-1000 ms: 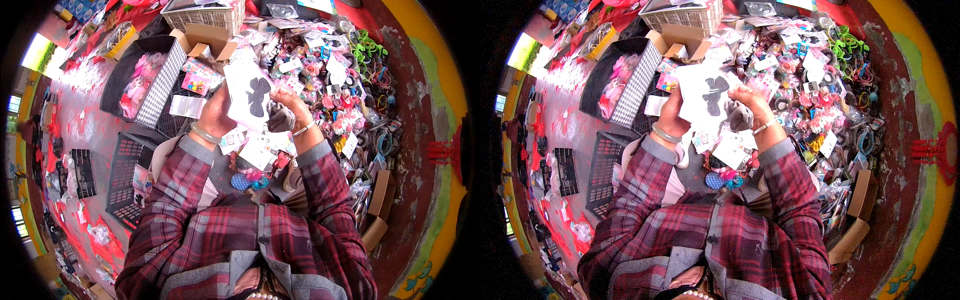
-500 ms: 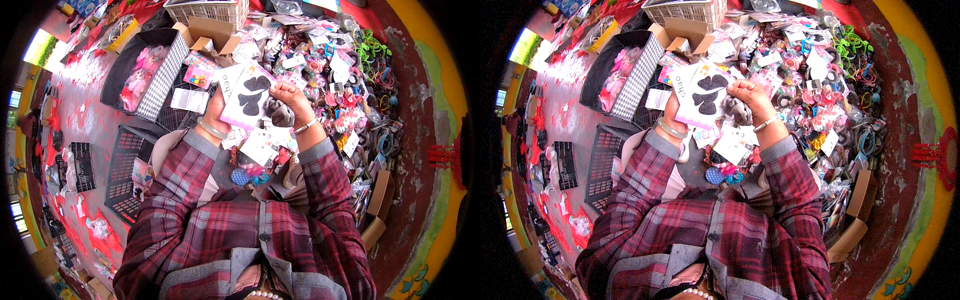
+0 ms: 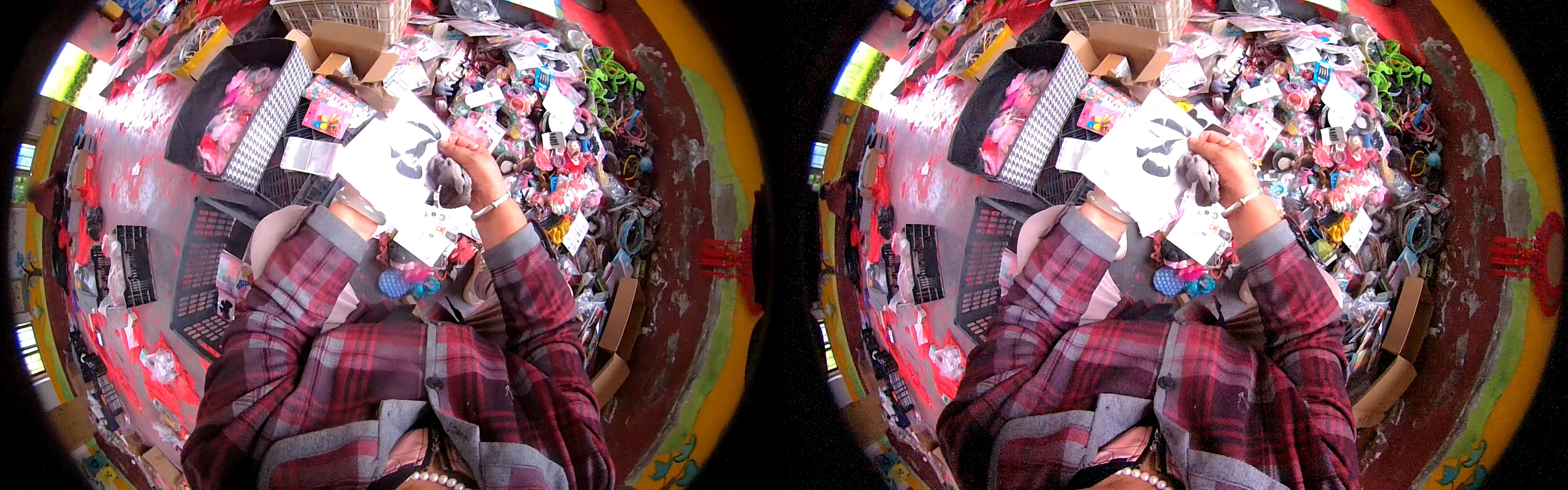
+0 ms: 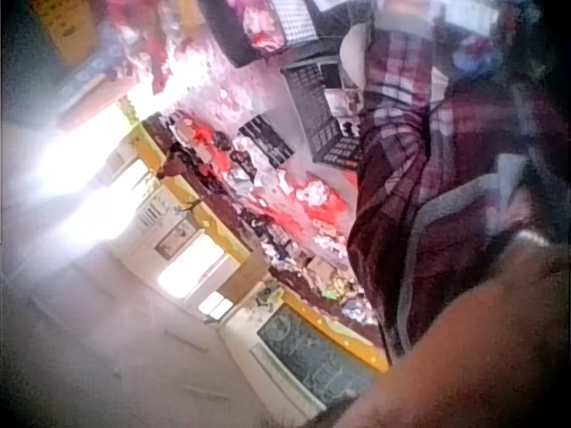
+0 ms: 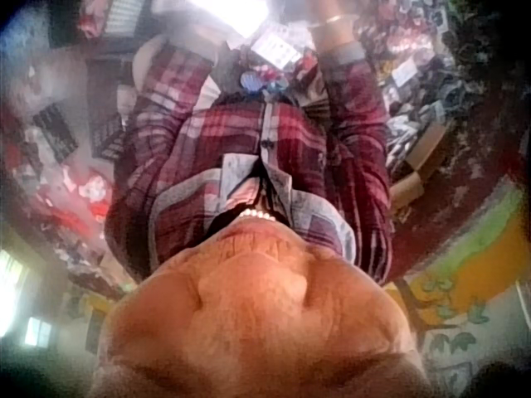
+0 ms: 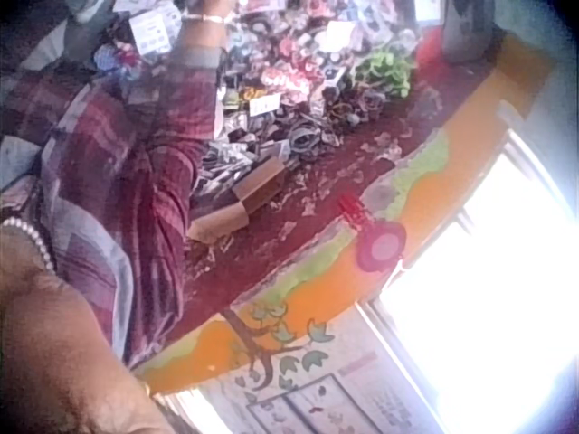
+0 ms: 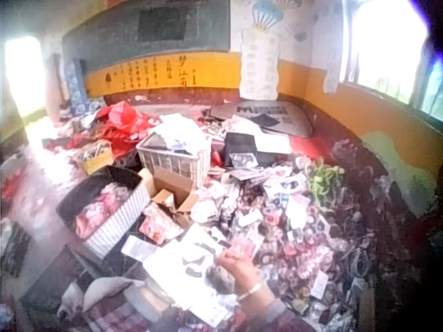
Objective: The person sorts various small items from a pile on the floor into different plastic crates by hand.
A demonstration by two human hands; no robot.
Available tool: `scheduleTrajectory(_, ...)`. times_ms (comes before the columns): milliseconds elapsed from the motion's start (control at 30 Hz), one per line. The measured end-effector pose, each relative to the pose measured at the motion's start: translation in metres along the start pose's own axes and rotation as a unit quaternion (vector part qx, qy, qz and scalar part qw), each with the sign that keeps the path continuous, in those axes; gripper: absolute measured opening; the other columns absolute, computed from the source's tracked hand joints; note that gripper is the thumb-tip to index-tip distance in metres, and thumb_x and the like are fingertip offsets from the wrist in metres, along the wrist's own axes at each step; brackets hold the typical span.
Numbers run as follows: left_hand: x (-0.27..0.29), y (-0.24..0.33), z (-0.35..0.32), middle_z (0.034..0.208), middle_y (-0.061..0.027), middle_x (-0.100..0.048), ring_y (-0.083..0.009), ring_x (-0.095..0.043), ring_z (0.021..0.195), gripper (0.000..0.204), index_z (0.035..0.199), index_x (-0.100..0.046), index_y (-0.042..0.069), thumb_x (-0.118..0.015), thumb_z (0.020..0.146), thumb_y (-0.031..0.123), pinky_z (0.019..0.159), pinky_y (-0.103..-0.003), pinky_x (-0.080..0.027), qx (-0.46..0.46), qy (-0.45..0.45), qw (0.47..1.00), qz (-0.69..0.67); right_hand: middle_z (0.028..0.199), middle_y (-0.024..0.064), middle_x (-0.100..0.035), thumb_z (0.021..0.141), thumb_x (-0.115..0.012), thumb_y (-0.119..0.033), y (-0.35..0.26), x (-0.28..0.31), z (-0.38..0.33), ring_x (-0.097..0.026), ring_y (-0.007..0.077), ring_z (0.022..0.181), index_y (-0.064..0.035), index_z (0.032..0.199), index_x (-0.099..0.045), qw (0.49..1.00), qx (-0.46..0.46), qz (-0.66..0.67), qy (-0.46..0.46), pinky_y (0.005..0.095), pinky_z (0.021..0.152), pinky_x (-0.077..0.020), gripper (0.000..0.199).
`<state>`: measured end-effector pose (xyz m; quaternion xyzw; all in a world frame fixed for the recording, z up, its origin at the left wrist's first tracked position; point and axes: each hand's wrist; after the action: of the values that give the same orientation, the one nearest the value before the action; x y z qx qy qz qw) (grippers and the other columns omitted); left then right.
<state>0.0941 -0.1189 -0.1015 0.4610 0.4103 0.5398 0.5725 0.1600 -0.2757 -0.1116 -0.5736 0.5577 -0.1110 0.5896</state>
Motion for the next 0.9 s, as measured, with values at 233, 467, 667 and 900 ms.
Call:
scheduleTrajectory(233,0.001,-0.033,-0.007,0.090,-0.0093,-0.061,-0.0203,-0.059,0.080,0.022,0.099,-0.057,0.003,-0.054,0.080,0.014,0.072,-0.031,-0.047,-0.059,0.114,0.933,0.337,0.076,0.0064,-0.059,0.082,-0.056,-0.011,0.024,0.006,0.001,-0.059,0.0183,0.066,-0.0049,0.086,-0.055,0.989,-0.054,0.105,0.094,0.0298,0.056,-0.0480,0.007)
scheduleTrajectory(467,0.005,-0.041,-0.011,0.086,-0.0091,-0.059,-0.0249,-0.059,0.074,0.033,0.100,-0.053,0.011,-0.043,0.088,0.040,0.062,-0.036,-0.049,0.233,0.271,0.792,-0.495,0.079,0.0112,-0.061,0.083,-0.053,-0.018,0.012,0.002,-0.004,-0.059,0.0244,0.066,-0.0044,0.095,-0.053,0.976,-0.027,0.169,0.136,0.0371,0.056,-0.0479,0.018)
scheduleTrajectory(667,0.008,-0.045,-0.001,0.099,-0.0111,-0.061,-0.0202,-0.061,0.080,0.049,0.110,-0.053,0.004,-0.056,0.084,0.045,0.069,-0.029,-0.049,0.204,0.353,0.810,-0.422,0.078,0.0092,-0.062,0.083,-0.054,-0.024,-0.017,0.051,0.014,-0.055,0.0193,0.060,-0.0012,0.087,-0.058,0.970,-0.004,0.202,0.136,0.0266,0.047,-0.0431,0.024)
scheduleTrajectory(900,0.030,-0.041,-0.004,0.077,-0.0055,-0.060,-0.0155,-0.057,0.063,0.025,0.091,-0.056,0.006,-0.060,0.084,0.030,0.054,-0.030,-0.047,0.240,0.286,0.903,-0.214,0.074,0.0033,-0.060,0.083,-0.058,-0.011,-0.068,0.053,-0.008,-0.059,0.0133,0.063,-0.0056,0.083,-0.058,0.998,0.050,-0.027,0.017,0.0253,0.057,-0.0477,0.005)
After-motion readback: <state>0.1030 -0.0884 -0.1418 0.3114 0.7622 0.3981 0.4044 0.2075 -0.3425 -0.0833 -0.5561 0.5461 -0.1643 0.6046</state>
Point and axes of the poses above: each hand's wrist, its own z-axis towards the middle knuckle, its own x-axis out of the back of the hand, y = z × x
